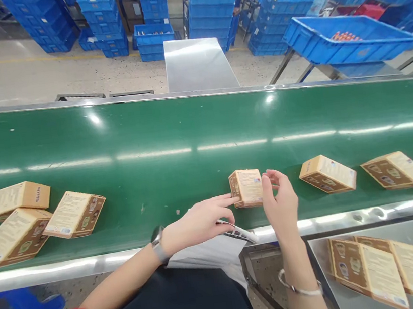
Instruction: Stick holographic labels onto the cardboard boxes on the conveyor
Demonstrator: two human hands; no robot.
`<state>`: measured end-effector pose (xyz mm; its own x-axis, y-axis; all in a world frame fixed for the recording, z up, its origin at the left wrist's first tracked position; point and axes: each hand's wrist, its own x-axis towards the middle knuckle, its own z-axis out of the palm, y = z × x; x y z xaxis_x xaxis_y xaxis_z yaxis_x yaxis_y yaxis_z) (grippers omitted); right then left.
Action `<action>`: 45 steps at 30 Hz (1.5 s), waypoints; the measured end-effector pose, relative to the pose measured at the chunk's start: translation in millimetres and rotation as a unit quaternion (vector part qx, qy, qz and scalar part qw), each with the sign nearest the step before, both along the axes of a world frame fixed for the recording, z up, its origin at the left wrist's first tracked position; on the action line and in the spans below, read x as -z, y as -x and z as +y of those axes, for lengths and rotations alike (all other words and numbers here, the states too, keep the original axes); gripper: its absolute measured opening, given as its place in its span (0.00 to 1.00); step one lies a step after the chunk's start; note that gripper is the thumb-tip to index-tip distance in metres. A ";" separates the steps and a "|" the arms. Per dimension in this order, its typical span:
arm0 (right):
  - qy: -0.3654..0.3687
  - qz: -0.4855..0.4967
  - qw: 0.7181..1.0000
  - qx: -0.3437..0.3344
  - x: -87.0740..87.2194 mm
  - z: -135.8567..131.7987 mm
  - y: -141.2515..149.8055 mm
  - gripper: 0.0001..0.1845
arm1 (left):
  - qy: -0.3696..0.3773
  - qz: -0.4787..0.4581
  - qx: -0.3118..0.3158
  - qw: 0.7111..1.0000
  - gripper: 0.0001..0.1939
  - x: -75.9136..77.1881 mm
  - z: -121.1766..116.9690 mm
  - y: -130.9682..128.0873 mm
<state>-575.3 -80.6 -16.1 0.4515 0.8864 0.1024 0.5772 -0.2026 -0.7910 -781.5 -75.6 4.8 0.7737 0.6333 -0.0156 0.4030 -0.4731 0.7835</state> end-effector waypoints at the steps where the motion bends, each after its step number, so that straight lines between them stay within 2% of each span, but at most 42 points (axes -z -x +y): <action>1: 0.000 0.012 0.999 -0.041 -8.4 -6.8 5.1 0.25 | 0.018 -0.001 -0.031 0.999 0.05 -6.3 -1.3 10.6; 3: 0.024 0.065 0.981 -0.179 -24.6 -20.3 18.8 0.23 | 0.045 -0.001 -0.080 0.996 0.07 -19.3 -4.8 32.3; 5: 0.076 0.101 0.945 -0.302 -37.0 -29.4 33.9 0.21 | 0.095 -0.022 -0.123 0.988 0.08 -30.9 -9.1 51.8; 7: 0.125 0.117 0.918 -0.359 -43.7 -32.1 46.7 0.21 | 0.132 -0.033 -0.163 0.977 0.09 -39.0 -14.7 67.4; 9: 0.146 0.140 0.908 -0.365 -44.7 -30.6 54.8 0.22 | 0.132 -0.013 -0.211 0.968 0.18 -43.3 -22.1 79.4; 10: 0.147 0.158 0.907 -0.363 -43.7 -29.4 57.1 0.23 | 0.129 -0.001 -0.237 0.963 0.19 -44.3 -26.4 84.5; 13: 0.142 0.193 0.899 -0.366 -40.3 -27.4 60.0 0.21 | 0.154 -0.002 -0.295 0.943 0.06 -44.7 -39.2 96.5; 14: 0.143 0.195 0.894 -0.378 -40.2 -27.5 60.7 0.21 | 0.167 -0.011 -0.302 0.939 0.05 -44.5 -42.7 99.5; 22: 0.126 0.063 0.863 -0.486 -64.2 -28.0 78.3 0.15 | 0.192 -0.026 -0.275 0.942 0.04 -42.6 -50.1 104.4; 25: 0.124 0.067 0.855 -0.499 -71.5 -25.9 81.0 0.19 | 0.216 -0.063 -0.255 0.940 0.06 -41.3 -51.3 105.9; 28: 0.158 0.088 0.844 -0.506 -74.8 -24.0 80.5 0.20 | 0.223 -0.098 -0.242 0.939 0.07 -38.5 -51.9 110.4; 35: 0.157 0.097 0.837 -0.516 -67.9 -24.6 89.0 0.19 | 0.231 -0.065 -0.204 0.949 0.11 -32.7 -48.5 125.4; 41: 0.154 0.067 0.836 -0.523 -58.9 -25.3 94.6 0.17 | 0.118 0.030 -0.229 0.966 0.06 -39.7 -54.6 122.2; 45: 0.140 0.032 0.825 -0.546 -56.3 -24.9 92.2 0.15 | 0.129 0.025 -0.235 0.963 0.08 -40.2 -60.0 118.9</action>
<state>-667.4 -105.5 40.2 -0.6360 0.7531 -0.1687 0.4950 0.2304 -0.8378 -900.4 -135.5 45.0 0.3971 0.8834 -0.2489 0.5646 -0.0214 0.8251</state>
